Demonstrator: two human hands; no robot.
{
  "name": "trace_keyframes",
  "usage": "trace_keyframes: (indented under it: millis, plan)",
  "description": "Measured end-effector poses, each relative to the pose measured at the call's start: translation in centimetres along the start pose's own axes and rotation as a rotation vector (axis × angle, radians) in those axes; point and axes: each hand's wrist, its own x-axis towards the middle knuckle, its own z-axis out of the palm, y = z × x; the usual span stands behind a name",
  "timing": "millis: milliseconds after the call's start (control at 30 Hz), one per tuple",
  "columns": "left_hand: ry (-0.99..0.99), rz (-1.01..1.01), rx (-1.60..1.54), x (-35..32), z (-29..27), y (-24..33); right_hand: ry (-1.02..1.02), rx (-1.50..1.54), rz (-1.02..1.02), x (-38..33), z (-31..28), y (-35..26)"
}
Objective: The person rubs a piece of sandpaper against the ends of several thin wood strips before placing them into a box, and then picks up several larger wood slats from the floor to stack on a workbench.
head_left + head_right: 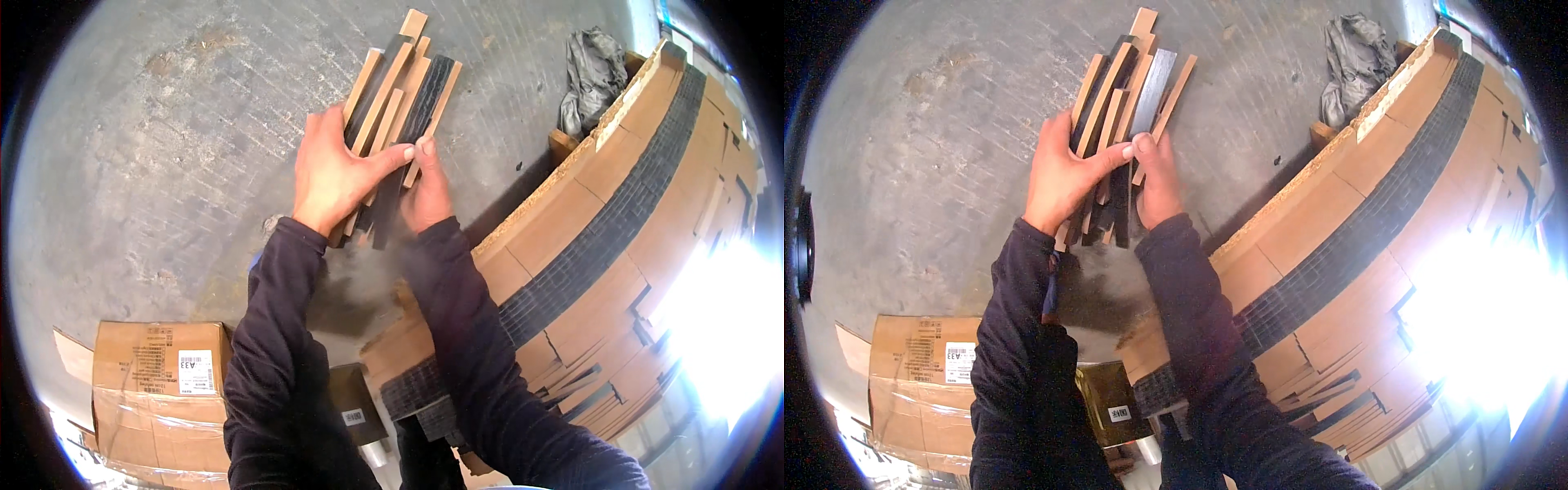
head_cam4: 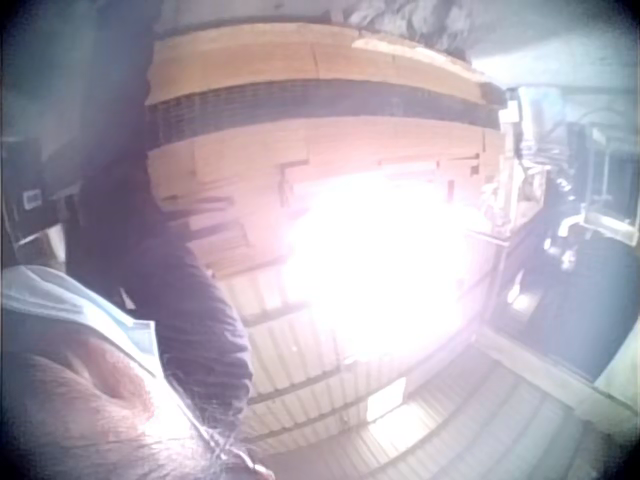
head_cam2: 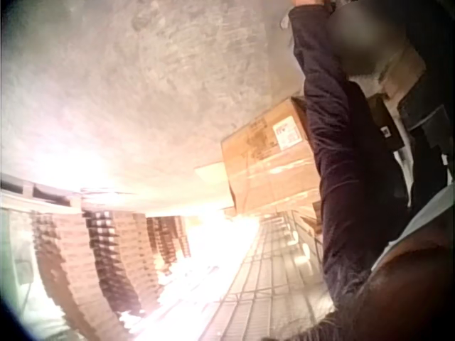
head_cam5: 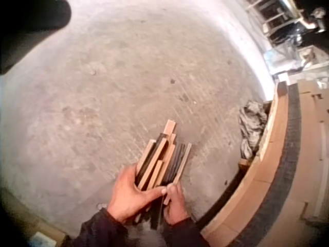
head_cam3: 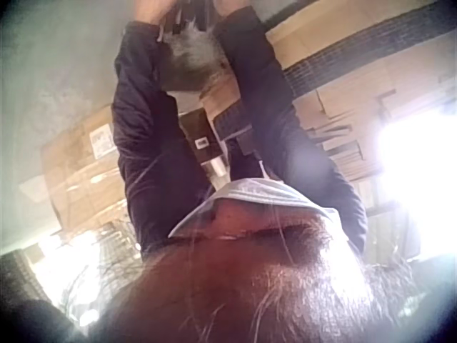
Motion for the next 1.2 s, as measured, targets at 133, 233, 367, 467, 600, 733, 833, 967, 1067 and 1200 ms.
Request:
trace_keyframes:
  millis: [133,233,367,467,600,733,833,967,1067,1200]
  plan:
    - [0.089,0.104,0.081,-0.6,0.3,-0.8,0.023,0.109,0.051,-0.1,0.9,0.2]
    - [-0.028,-0.027,-0.264,-0.8,0.4,-0.2,0.021,0.140,-0.034,-0.2,1.3,0.7]
    - [-0.047,0.014,-0.433,-0.6,0.5,-0.8,0.058,0.137,-0.092,-0.6,1.7,1.5]
    - [-0.126,-0.001,-0.662,-0.5,-0.4,0.0,0.021,0.207,-0.090,-0.6,2.8,0.2]
    - [-0.087,-0.025,-0.718,-1.6,-2.2,2.3,0.011,0.201,-0.059,-1.6,4.8,-2.2]
    - [-0.012,-0.067,-0.767,-4.9,-2.8,5.0,0.075,-0.018,-0.064,-4.9,5.8,-5.1]
    - [0.017,-0.074,-0.766,-7.2,-0.4,2.0,0.072,-0.010,0.040,-6.2,3.0,-2.6]
    - [-0.013,-0.184,-0.823,-8.8,1.2,-2.2,0.100,-0.003,0.087,-6.4,1.0,2.6]
    - [-0.002,-0.156,-0.683,-9.0,1.4,-5.2,0.114,0.019,0.044,-6.4,1.0,5.1]
    - [-0.085,-0.206,-0.760,-8.5,-0.3,-5.0,0.121,-0.046,0.107,-7.1,1.0,4.8]
